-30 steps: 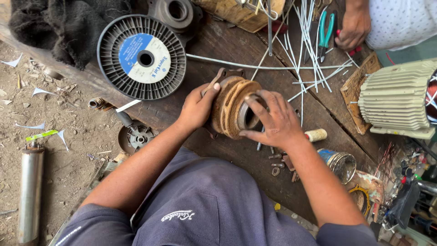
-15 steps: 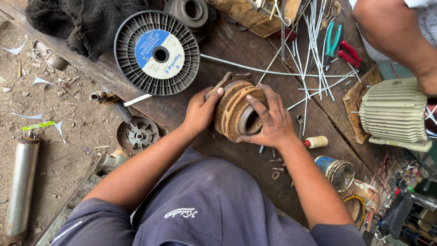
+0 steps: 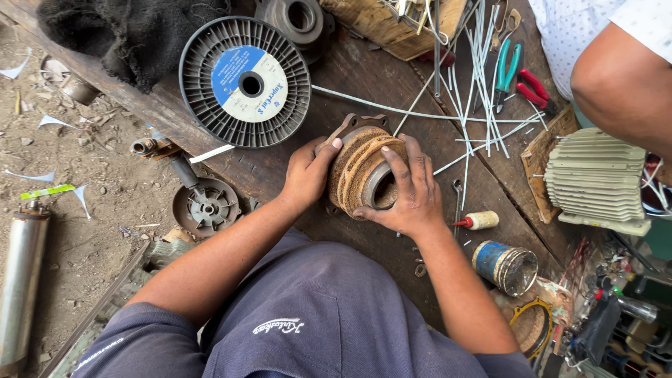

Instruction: The person scrapes rust and debris from a rusty metal pump housing with a flat scraper, wipes it with a dark cloth, and fits a round cover plate onto the housing, pressing the parts together by hand. A second person across the bench works on an electric motor with wires.

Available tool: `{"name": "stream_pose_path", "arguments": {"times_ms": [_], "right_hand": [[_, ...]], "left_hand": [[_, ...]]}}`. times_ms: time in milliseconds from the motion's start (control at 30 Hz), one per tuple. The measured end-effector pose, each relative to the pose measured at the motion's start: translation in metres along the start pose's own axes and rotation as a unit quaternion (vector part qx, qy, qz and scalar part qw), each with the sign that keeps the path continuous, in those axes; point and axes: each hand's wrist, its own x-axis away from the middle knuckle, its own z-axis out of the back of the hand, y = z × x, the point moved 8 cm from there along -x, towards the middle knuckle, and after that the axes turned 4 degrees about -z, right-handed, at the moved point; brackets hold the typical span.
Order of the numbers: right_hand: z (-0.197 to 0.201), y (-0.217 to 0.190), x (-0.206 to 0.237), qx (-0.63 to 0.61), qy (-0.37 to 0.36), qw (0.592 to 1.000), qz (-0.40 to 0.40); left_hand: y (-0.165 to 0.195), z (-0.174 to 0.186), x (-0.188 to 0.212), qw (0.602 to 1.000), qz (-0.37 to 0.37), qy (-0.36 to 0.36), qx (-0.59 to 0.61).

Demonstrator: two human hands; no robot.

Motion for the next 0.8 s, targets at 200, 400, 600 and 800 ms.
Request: {"name": "stream_pose_path", "arguments": {"times_ms": [200, 400, 600, 800], "right_hand": [[0.002, -0.001, -0.001, -0.024, -0.018, 0.999, 0.011], [-0.003, 0.0, 0.003, -0.031, -0.031, 0.999, 0.028], [-0.001, -0.002, 0.002, -0.013, -0.039, 0.999, -0.001], [0.001, -0.023, -0.002, 0.063, -0.007, 0.993, 0.097]], "left_hand": [[0.001, -0.003, -0.004, 1.0, -0.002, -0.028, 0.014], [0.01, -0.007, -0.008, 0.998, -0.026, -0.064, 0.015], [0.01, -0.003, -0.005, 1.0, 0.0, -0.025, -0.016], [0.007, -0.014, -0.007, 0.983, 0.011, -0.097, 0.153]]}}
